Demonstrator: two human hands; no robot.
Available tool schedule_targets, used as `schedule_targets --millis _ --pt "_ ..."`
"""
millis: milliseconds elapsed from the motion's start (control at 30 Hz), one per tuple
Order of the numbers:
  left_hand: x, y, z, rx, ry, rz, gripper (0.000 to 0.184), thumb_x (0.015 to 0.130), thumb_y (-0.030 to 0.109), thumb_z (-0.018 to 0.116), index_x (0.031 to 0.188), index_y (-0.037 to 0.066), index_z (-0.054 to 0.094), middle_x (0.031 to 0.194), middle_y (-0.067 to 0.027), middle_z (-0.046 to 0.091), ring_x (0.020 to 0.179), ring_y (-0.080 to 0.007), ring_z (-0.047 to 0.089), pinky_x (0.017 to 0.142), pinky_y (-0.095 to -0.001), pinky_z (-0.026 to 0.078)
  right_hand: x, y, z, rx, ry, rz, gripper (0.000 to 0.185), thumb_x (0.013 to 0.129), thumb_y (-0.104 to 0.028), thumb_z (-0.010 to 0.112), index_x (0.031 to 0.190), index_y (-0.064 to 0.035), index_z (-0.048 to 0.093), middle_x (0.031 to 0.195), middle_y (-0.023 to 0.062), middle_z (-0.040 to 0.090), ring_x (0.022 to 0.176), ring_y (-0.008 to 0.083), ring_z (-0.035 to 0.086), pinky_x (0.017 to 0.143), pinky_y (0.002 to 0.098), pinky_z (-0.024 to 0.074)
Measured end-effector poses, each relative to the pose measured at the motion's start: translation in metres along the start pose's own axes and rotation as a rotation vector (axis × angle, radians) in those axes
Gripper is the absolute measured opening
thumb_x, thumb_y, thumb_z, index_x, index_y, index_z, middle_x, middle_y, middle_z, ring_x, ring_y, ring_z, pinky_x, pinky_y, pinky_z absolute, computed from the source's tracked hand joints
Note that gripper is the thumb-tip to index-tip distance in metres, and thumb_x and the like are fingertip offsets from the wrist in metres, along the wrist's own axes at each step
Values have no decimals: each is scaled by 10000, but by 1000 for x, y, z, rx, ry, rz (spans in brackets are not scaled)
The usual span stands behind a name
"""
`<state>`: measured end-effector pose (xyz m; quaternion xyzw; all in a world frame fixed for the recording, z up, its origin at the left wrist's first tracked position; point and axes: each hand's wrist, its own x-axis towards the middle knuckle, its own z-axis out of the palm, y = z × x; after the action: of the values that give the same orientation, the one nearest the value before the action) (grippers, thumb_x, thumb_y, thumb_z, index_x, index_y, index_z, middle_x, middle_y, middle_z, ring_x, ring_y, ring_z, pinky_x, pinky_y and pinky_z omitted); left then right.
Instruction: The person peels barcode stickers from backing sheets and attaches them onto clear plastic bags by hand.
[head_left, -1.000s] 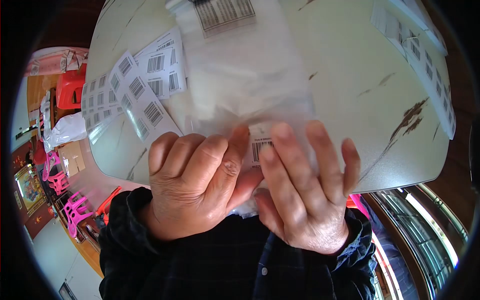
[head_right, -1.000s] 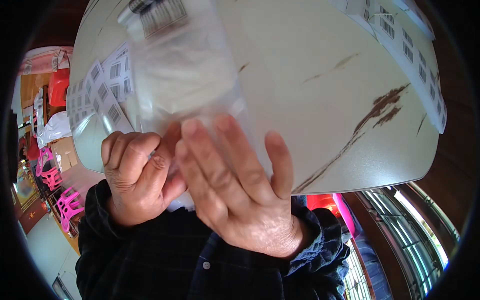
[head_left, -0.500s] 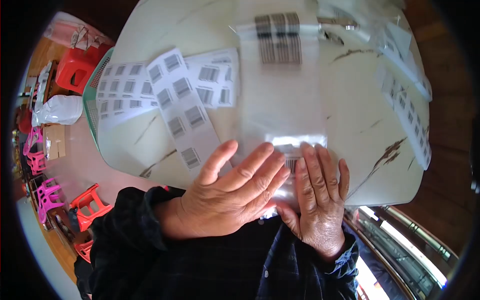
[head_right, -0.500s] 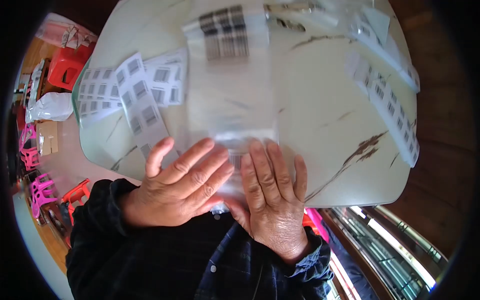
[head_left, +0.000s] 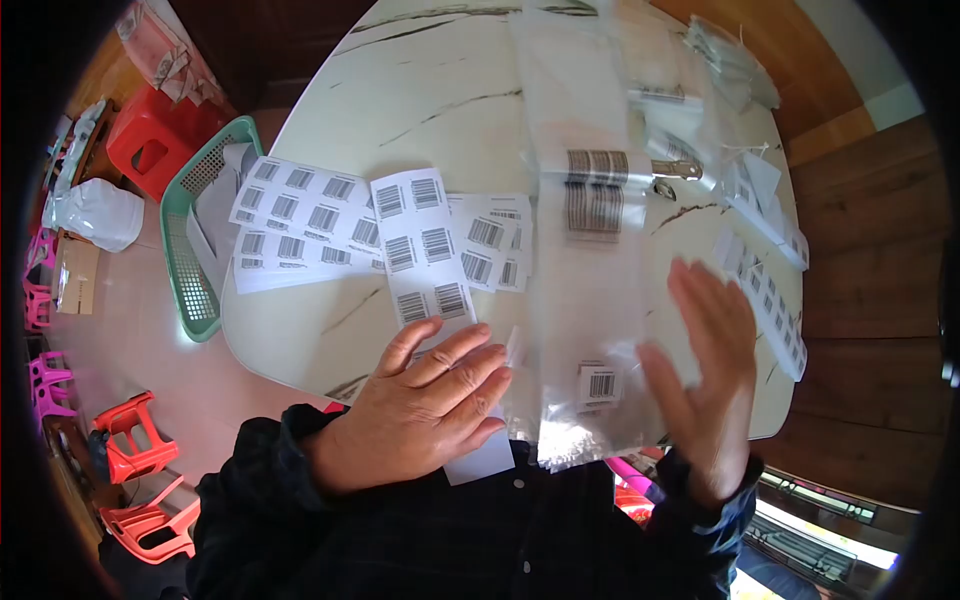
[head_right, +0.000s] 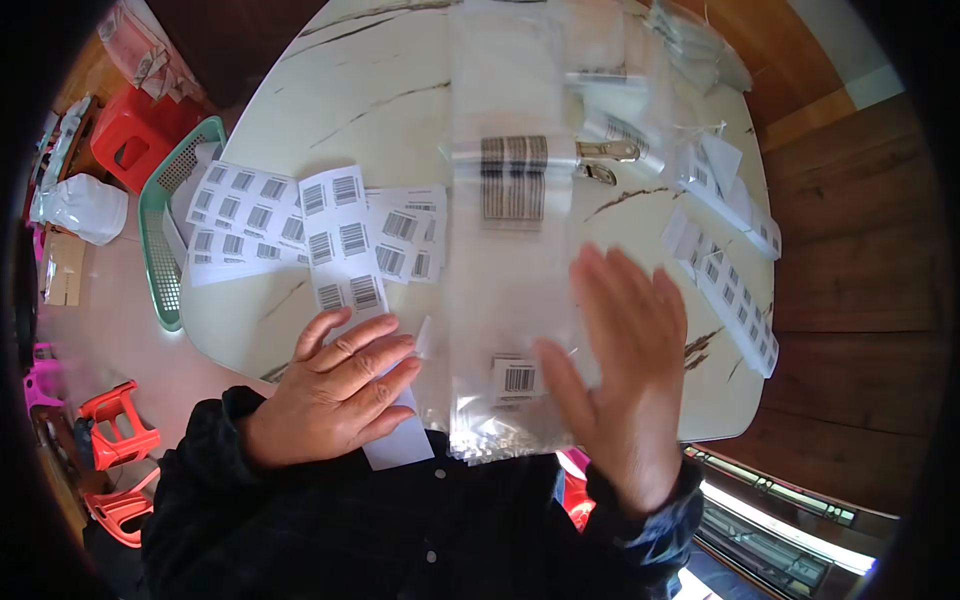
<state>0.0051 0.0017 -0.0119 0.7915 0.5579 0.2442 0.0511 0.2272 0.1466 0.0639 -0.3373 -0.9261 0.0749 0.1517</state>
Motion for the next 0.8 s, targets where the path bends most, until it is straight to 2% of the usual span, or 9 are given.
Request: schedule_targets --millis 100,233,367,500,667,800 --pt "-3 -6 1 0 41 -71 375 822 232 707 1137 44 629 1276 -90 570 1263 -255 499 1074 -467 327 61 19 16 63 150 -77 404 848 -170 675 1189 39 613 1223 170 643 1128 346 585 1007 418 415" --pt "-5 -8 -2 -12 84 -146 388 799 226 725 1134 53 636 1267 -73 581 1249 -250 510 1071 -435 341 142 66 62 68 181 -118 371 853 -212 638 1118 47 637 1179 168 667 1097 345 594 950 363 457" --pt "-5 -11 -8 -40 92 -159 368 813 219 717 1129 48 636 1259 -71 586 1238 -259 514 1063 -417 351 183 81 81 75 94 -188 309 839 -216 618 1031 18 679 1084 149 683 1010 354 604 871 371 476" --pt "-4 -9 -7 -87 74 -172 348 827 216 711 1126 52 640 1263 -66 585 1237 -262 513 1058 -417 356 195 78 77 97 -174 -96 254 830 -211 597 943 -7 697 944 131 671 876 340 594 789 388 475" --pt "-3 -9 -7 -114 82 -169 337 826 209 716 1117 54 646 1256 -69 591 1238 -262 517 1052 -420 362 191 70 81 17 -119 65 222 824 -207 589 856 -10 686 837 119 626 766 314 555 722 393 465" --pt "-4 -9 -6 -110 94 -170 333 817 197 723 1108 52 649 1249 -68 598 1231 -263 525 1045 -419 368 184 60 79 40 25 42 172 834 -152 592 858 -3 675 858 94 641 757 271 565 708 347 471"
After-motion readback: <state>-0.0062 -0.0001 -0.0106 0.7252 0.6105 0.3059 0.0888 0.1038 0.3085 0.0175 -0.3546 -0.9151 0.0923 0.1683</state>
